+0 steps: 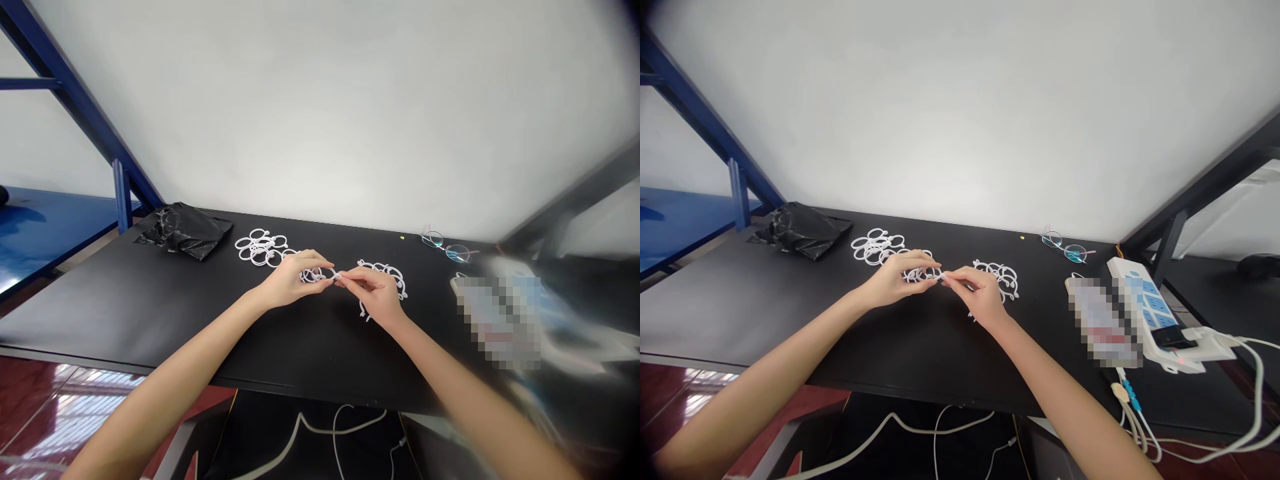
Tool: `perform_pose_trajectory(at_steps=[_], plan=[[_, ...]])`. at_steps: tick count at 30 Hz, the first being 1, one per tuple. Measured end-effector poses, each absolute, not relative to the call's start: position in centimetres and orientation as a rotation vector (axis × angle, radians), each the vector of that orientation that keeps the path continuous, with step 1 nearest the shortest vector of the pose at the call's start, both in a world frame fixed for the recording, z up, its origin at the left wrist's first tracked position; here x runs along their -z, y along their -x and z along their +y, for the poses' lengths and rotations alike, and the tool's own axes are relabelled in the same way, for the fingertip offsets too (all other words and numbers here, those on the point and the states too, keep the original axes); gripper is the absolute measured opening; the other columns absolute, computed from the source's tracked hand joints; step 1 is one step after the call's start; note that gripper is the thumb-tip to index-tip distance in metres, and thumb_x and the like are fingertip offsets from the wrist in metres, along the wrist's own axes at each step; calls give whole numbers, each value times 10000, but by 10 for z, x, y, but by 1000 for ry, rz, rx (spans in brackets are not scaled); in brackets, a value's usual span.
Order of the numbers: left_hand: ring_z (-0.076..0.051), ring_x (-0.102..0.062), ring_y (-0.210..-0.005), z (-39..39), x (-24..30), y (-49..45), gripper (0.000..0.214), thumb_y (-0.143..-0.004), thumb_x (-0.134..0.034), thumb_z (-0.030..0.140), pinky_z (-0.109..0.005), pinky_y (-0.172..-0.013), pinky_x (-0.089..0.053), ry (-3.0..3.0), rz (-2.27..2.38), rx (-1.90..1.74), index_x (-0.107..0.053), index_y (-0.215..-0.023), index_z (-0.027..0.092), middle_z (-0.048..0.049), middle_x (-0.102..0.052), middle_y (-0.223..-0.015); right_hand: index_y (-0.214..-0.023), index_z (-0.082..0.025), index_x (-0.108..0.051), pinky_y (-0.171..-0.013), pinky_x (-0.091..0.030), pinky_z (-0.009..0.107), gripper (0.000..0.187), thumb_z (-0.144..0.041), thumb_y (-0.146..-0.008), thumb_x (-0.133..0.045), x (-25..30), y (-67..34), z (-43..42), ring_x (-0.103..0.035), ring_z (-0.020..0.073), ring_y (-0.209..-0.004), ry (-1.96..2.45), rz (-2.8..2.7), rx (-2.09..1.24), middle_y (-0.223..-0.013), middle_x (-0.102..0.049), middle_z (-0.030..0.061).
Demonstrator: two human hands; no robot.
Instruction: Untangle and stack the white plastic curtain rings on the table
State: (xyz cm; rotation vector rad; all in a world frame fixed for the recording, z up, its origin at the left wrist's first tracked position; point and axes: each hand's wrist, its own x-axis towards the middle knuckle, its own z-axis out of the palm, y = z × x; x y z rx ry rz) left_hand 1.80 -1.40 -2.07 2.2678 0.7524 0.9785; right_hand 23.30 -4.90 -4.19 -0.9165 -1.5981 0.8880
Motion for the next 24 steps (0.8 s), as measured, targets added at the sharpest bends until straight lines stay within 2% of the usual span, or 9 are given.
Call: perform_pose_trajectory(at_steps=[6,10,14,18,24], plan=[[-191,-631,-953,-13,21,-19,310,-860,-656,295,-318,-854,-513,-2327,797,-945,-655,-1147,177,-81,-664,-1084,-882,-233,-758,-816,-624,406,149,-343,-783,-747,40,-234,-45,-744,239,-820,1012,-1569,-883,-861,-763,41],[-215,-601,-1049,-13,26,-19,335,-867,-646,291,-358,-933,-484,-2422,815,-863,-629,-1188,195,-81,-661,-1133,-878,-214,-751,-807,-596,414,170,-362,-830,-681,32,-250,-35,-732,243,-812,1208,-1547,-570,-864,-763,57],[-241,-591,-1083,-11,34,-19,338,-869,-634,278,-401,-971,-458,-2533,816,-681,-625,-1193,186,-92,-668,-1158,-1003,-204,-738,-931,-519,469,224,-322,-851,-623,30,-271,-23,-679,281,-1012,1438,-1727,-321,-1053,-740,87],[-253,-574,-1119,-10,39,-18,309,-860,-632,272,-410,-993,-439,-2575,833,-599,-643,-1155,183,-97,-652,-1196,-965,-203,-740,-897,-509,496,238,-327,-765,-704,37,-277,-18,-660,306,-978,1623,-1896,-317,-1000,-747,85],[-269,-555,-1154,-10,37,-17,349,-834,-683,335,-427,-1012,-418,-2567,860,-580,-645,-1154,200,-96,-625,-1234,-977,-213,-731,-863,-528,439,211,-253,-784,-657,44,-271,-20,-680,273,-941,1567,-1909,-348,-962,-754,63]])
